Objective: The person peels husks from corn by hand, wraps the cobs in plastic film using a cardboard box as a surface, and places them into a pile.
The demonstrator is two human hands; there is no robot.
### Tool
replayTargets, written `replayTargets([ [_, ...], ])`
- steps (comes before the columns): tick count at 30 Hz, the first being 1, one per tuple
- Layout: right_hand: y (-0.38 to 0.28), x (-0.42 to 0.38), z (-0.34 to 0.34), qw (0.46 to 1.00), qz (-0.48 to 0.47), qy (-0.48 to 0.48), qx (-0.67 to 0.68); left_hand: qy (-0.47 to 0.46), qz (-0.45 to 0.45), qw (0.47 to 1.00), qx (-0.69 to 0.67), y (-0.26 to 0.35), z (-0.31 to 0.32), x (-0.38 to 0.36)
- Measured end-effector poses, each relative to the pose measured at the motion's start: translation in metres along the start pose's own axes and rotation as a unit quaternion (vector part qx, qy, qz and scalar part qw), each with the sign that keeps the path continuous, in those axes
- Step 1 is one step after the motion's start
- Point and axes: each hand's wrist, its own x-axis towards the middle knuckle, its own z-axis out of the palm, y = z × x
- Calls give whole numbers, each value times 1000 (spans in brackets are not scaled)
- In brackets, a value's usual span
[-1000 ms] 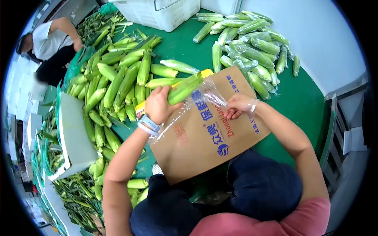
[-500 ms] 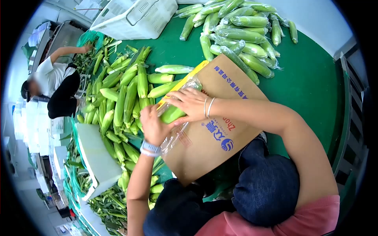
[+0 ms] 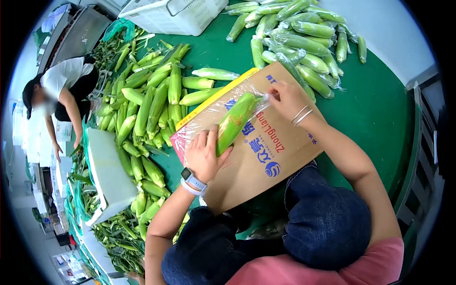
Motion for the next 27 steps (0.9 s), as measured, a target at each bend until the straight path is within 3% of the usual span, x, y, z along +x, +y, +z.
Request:
replayTargets([
  [1, 8, -1, -4, 1000, 5, 0, -3, -19, -58, 997, -38, 4, -3, 3],
  [3, 18, 0, -8, 965, 78, -73, 238, -7, -65, 993, -101, -3, 0, 6],
  [4, 12, 1, -12, 965, 78, -79, 236, 8, -74, 985, -157, -6, 1, 6],
  [6, -17, -1, -31, 990, -51, 53, 123, 34, -65, 983, -171, -8, 1, 5],
  [8, -38, -1, -36, 992, -93, 13, 86, 44, -53, 980, -189, -7, 1, 0],
  [10, -49, -2, -24, 968, -233, -85, 42, 49, -58, 979, -192, -12, 2, -2],
  [11, -56, -3, -18, 961, -223, -135, 96, 55, -57, 977, -197, -15, 3, -4],
  [12, -54, -3, -13, 960, -225, -134, 99, 55, -58, 978, -194, -16, 2, -8],
  [14, -44, -1, 1, 948, -193, -131, 215, 76, -138, 937, -313, -19, -2, -11],
  [16, -39, -4, 5, 947, -199, -127, 219, 69, -165, 930, -321, -36, -13, -15],
  [18, -38, -5, 2, 950, -228, -182, 111, -72, -144, 948, -275, -47, -49, -6],
  [20, -32, -4, 9, 947, -278, -151, 46, -300, -226, 843, -384, -70, -91, 26],
  [21, -31, -3, 11, 935, -331, -123, -18, -255, -285, 865, -324, -78, -109, 48],
  [22, -32, -3, 11, 933, -334, -129, -19, -153, -211, 962, -84, -107, -117, 71],
  [23, -34, -2, 11, 941, -307, -141, -11, -103, -171, 979, -38, -164, -131, 101],
  [24, -35, 0, 11, 948, -279, -151, -4, -22, -170, 958, -232, -207, -148, 122],
  [25, -35, 1, 12, 947, -282, -151, -3, 146, -292, 886, -330, -203, -156, 134],
  [26, -34, 0, 14, 950, -289, -120, -3, 304, -393, 765, -410, -187, -162, 146],
  [27, -31, -1, 14, 952, -294, -86, -4, 270, -364, 797, -398, -167, -153, 142],
])
